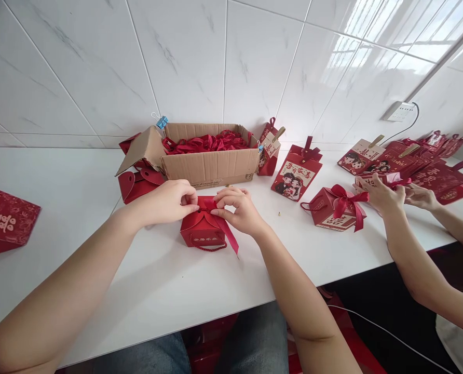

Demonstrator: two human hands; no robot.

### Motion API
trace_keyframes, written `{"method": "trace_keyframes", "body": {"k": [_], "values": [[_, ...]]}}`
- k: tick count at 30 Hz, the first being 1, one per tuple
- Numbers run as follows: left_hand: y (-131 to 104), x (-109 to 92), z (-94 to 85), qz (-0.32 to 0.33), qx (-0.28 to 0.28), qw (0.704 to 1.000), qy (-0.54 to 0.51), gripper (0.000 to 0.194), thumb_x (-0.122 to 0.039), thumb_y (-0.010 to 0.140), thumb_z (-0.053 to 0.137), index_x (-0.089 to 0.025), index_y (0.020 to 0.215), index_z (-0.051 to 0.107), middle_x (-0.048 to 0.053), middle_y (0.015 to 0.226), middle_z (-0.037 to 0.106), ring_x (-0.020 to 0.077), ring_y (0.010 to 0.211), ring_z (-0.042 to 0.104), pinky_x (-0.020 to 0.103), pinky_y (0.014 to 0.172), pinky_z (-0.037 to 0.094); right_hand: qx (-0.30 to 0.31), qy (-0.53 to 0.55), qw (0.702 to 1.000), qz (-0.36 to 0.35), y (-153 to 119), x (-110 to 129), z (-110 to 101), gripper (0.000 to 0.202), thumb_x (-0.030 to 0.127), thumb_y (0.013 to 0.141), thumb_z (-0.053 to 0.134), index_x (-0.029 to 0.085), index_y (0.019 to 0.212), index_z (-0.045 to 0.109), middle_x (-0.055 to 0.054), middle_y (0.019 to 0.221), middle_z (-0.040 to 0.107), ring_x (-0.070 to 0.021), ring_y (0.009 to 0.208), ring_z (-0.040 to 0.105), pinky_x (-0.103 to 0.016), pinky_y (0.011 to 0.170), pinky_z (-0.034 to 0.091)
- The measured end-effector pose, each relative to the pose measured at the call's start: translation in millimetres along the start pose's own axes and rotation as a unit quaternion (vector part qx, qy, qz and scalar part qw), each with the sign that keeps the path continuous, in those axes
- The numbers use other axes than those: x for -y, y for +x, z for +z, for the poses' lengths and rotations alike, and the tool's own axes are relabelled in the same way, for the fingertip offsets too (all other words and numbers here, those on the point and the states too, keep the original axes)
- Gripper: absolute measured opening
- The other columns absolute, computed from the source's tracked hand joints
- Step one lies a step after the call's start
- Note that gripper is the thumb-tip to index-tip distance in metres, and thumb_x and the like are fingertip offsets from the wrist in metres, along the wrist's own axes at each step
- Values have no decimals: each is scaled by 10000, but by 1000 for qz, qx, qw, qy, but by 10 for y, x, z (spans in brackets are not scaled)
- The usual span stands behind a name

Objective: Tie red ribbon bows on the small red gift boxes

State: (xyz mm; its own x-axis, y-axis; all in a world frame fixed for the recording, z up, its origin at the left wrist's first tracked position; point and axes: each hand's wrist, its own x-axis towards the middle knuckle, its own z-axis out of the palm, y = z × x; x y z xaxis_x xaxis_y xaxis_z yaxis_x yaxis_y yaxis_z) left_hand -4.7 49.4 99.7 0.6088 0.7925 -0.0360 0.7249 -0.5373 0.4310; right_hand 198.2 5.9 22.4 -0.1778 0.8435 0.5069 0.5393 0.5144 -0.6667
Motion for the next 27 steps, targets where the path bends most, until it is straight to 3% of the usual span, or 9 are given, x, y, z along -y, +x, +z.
{"method": "trace_keyframes", "body": {"k": [9,18,23,27], "values": [[44,58,85,24,-15,999,-17,90,-263,698,579,-214,632,615,77,850,674,214,636,626,291,457,410,27,62,998,2,-1,56,16,253,467,871,584,240,758,573,-52,997,711,-226,983,625,-431,940,366],[52,46,78,49,5,999,0,180,-356,798,515,-215,720,594,50,897,670,220,744,626,304,572,437,29,116,991,62,1,133,62,271,470,888,555,227,767,551,-31,788,720,-182,774,620,-356,790,460],[-30,-86,33,21,13,998,54,187,-341,845,457,-215,745,553,21,782,666,191,639,582,297,540,353,38,175,975,131,-7,246,80,153,334,883,559,195,844,610,-35,794,731,-161,766,661,-291,709,497],[-100,-115,-49,-8,19,998,60,289,-447,787,568,-212,628,511,-3,610,579,158,518,492,292,489,297,36,172,965,193,-7,338,43,143,278,845,579,175,851,678,-34,775,733,-151,736,664,-264,667,506]]}}
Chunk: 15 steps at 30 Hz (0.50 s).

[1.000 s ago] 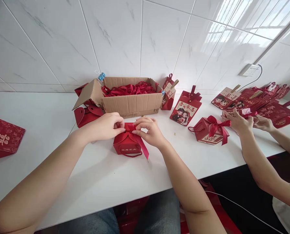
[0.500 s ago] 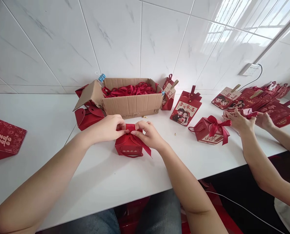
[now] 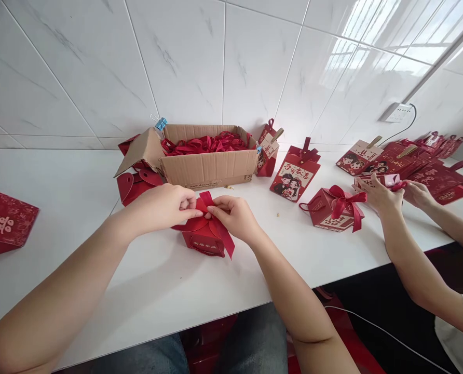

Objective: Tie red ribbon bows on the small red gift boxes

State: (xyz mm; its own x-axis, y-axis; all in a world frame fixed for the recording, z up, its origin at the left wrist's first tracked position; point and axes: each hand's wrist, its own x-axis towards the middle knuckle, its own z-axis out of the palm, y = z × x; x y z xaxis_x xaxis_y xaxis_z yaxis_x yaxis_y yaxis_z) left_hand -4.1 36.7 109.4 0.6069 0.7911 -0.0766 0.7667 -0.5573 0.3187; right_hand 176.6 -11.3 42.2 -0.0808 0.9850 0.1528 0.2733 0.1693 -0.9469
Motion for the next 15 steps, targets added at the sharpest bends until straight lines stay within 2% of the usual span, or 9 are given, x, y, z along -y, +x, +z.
{"method": "trace_keyframes", "body": {"k": [2,4,6,9,12,15], "values": [[-42,27,-59,5,17,1000,-4,328,-479,753,608,-214,587,509,-17,546,500,139,468,436,289,458,261,2,-5,1000,22,-11,48,-10,165,280,830,585,170,837,709,-34,769,733,-146,705,652,-257,640,503],[-88,45,-112,42,26,998,-27,257,-425,768,603,-223,618,554,-22,576,491,125,472,434,278,450,269,10,-5,999,39,-19,81,-7,176,274,812,592,170,836,732,-27,746,726,-139,672,636,-252,618,494],[-126,34,-140,110,7,992,-54,150,-314,804,559,-237,687,613,-18,692,549,117,547,488,260,488,335,18,-11,999,34,-27,91,15,161,240,788,598,175,812,742,-10,711,711,-127,649,612,-244,613,480],[-139,-12,-132,187,-37,978,-80,186,-219,835,510,-253,769,681,-9,862,577,104,657,535,239,569,402,40,-47,998,-20,-45,73,63,131,173,748,592,173,698,713,16,642,655,-106,611,537,-230,587,437],[-85,-18,-100,205,-66,972,-91,196,-217,848,516,-250,830,708,-1,919,557,91,660,529,233,578,409,73,-81,992,-68,-64,56,83,166,121,744,548,164,632,663,16,628,617,-101,606,475,-233,581,402],[-3,29,-70,200,-92,971,-96,194,-203,844,521,-238,839,711,3,942,573,94,664,536,240,599,416,98,-95,986,-93,-72,64,67,219,92,769,500,167,624,645,5,646,622,-112,646,483,-241,620,400]]}}
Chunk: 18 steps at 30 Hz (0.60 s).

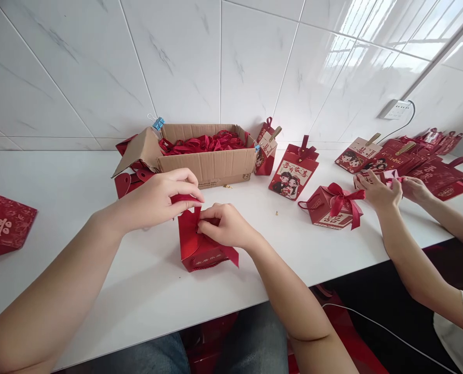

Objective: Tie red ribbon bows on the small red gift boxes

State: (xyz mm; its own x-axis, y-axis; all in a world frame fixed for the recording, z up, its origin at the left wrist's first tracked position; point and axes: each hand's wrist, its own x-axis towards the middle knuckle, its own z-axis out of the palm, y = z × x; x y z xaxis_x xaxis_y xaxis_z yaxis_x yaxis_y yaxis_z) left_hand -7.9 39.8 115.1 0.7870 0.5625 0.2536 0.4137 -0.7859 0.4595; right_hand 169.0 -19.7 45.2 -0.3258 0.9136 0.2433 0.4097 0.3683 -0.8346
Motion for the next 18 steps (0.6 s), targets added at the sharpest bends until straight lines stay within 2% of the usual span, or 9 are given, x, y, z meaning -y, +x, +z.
{"method": "trace_keyframes", "body": {"k": [2,4,6,8,10,12,15,17,18], "values": [[29,52,27,-6,-1,1000,-11,190,-216,846,527,-237,835,715,3,927,611,111,691,563,246,616,426,6,6,1000,-5,0,10,-11,232,124,807,498,169,637,649,-3,661,632,-119,665,501,-246,639,404],[56,92,69,-20,8,999,-27,179,-266,848,543,-242,834,721,5,902,653,135,719,591,255,630,439,0,13,1000,4,2,22,-10,257,227,856,525,166,640,651,-10,660,637,-117,641,499,-251,631,402],[91,125,123,-64,2,997,-36,193,-328,842,563,-273,933,724,1,852,681,149,677,595,276,634,449,-20,17,999,23,8,31,1,331,337,884,535,162,624,642,-16,651,642,-112,611,491,-252,614,396],[138,161,176,-133,-34,990,-42,345,-384,831,579,-312,1160,656,-7,752,679,151,571,559,299,607,447,-39,20,998,39,16,37,10,373,370,896,528,161,604,629,-17,651,648,-108,605,498,-248,614,396],[193,206,217,-191,-83,976,-62,548,-419,823,588,-300,1352,508,-15,654,647,154,492,511,310,561,435,-48,23,998,44,22,39,13,378,355,905,522,163,595,623,-13,647,650,-108,618,511,-246,638,401],[244,256,246,-215,-115,966,-88,645,-447,819,593,-248,1411,431,-10,624,623,164,490,509,317,550,439,-48,22,998,42,23,39,12,373,349,906,525,166,597,627,-11,647,650,-112,635,518,-249,666,405],[281,309,273,-217,-145,960,-99,666,-457,818,603,-213,1407,412,32,787,639,187,632,586,347,662,490,-50,29,998,39,16,38,11,373,357,908,526,168,604,631,-12,660,654,-116,658,524,-252,693,407],[273,304,272,-196,-181,962,-62,688,-408,784,659,-204,1390,406,86,1032,607,223,868,608,378,804,497,-58,42,996,49,13,34,11,372,365,905,529,166,605,623,-11,660,651,-112,647,519,-249,673,404],[260,285,261,-178,-206,962,-31,678,-370,759,691,-197,1360,428,108,1140,559,245,1001,574,395,882,476,-66,49,995,58,15,28,9,370,367,902,531,165,605,617,-10,654,647,-109,633,513,-247,654,401]]}}
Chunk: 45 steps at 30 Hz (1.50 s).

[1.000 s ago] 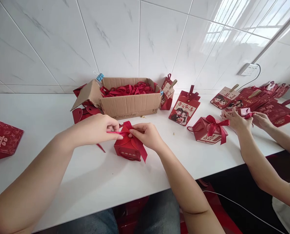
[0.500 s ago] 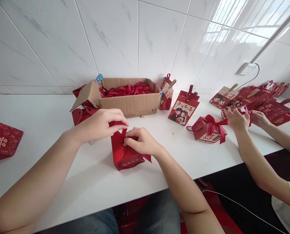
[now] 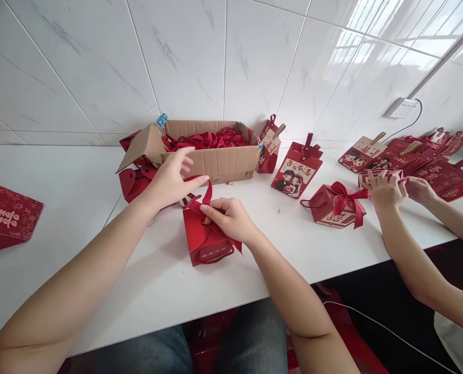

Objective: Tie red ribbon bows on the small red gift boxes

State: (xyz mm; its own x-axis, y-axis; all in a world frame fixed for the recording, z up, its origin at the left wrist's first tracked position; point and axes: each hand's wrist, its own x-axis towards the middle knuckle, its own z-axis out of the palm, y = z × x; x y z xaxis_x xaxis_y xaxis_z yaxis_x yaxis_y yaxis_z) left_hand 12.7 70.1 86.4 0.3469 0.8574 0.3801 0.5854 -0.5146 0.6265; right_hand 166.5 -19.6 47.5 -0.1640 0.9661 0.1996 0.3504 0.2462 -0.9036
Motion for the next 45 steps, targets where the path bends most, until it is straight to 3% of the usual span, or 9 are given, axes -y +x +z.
{"method": "trace_keyframes", "body": {"k": [4,8,10,16,22,28,37,40,45], "values": [[-85,-126,-130,65,-24,997,45,265,-329,776,664,-186,989,600,83,1090,568,248,1071,532,388,935,441,-49,22,998,31,36,-54,-17,369,378,889,536,161,596,592,-6,606,626,-98,566,486,-243,595,390],[-159,-221,-215,6,212,977,-4,291,-497,820,573,-215,870,621,26,819,649,176,707,599,291,618,462,-86,30,996,24,77,-124,-25,367,406,869,548,160,602,600,-14,608,634,-105,572,503,-245,593,397],[-182,-232,-204,-11,262,965,-7,296,-504,811,574,-220,878,618,25,797,658,168,659,591,276,555,430,-91,32,995,21,84,-140,-18,362,417,861,555,161,610,608,-19,622,645,-111,586,519,-245,593,402],[-170,-170,-178,-2,216,975,-45,165,-360,818,574,-211,887,563,19,774,652,149,634,568,262,536,408,-105,22,994,20,87,-141,0,375,438,859,559,164,609,615,-16,615,646,-115,582,523,-248,597,409],[-25,-11,-249,-27,154,979,-128,575,-309,833,559,-283,1379,379,-4,776,659,147,684,579,255,587,440,-115,17,993,26,93,-137,-8,378,429,860,554,165,593,597,-16,613,642,-115,582,513,-253,617,414],[-76,-126,-154,-50,215,973,-62,396,-532,803,582,-221,1041,639,63,953,645,181,766,599,276,585,451,-123,25,992,22,105,-147,-9,389,453,843,565,161,590,607,-24,614,650,-126,597,543,-259,618,427],[-96,-122,-108,-5,218,974,-68,193,-364,745,677,-182,807,656,29,811,679,111,565,522,268,535,418,-129,57,990,12,97,-175,10,282,438,831,594,167,764,635,-20,648,683,-140,638,612,-270,659,457],[-100,-113,-117,4,205,975,-82,172,-340,736,681,-172,751,648,34,831,697,98,547,520,265,532,434,-150,97,984,22,90,-194,15,357,460,792,652,207,988,493,11,655,701,-151,625,642,-270,628,461],[-125,-123,-104,-7,212,973,-92,149,-313,745,671,-171,730,626,23,752,685,103,553,527,255,522,420,-179,126,976,10,78,-209,29,397,465,767,690,240,920,400,21,652,705,-173,663,687,-272,627,473]]}}
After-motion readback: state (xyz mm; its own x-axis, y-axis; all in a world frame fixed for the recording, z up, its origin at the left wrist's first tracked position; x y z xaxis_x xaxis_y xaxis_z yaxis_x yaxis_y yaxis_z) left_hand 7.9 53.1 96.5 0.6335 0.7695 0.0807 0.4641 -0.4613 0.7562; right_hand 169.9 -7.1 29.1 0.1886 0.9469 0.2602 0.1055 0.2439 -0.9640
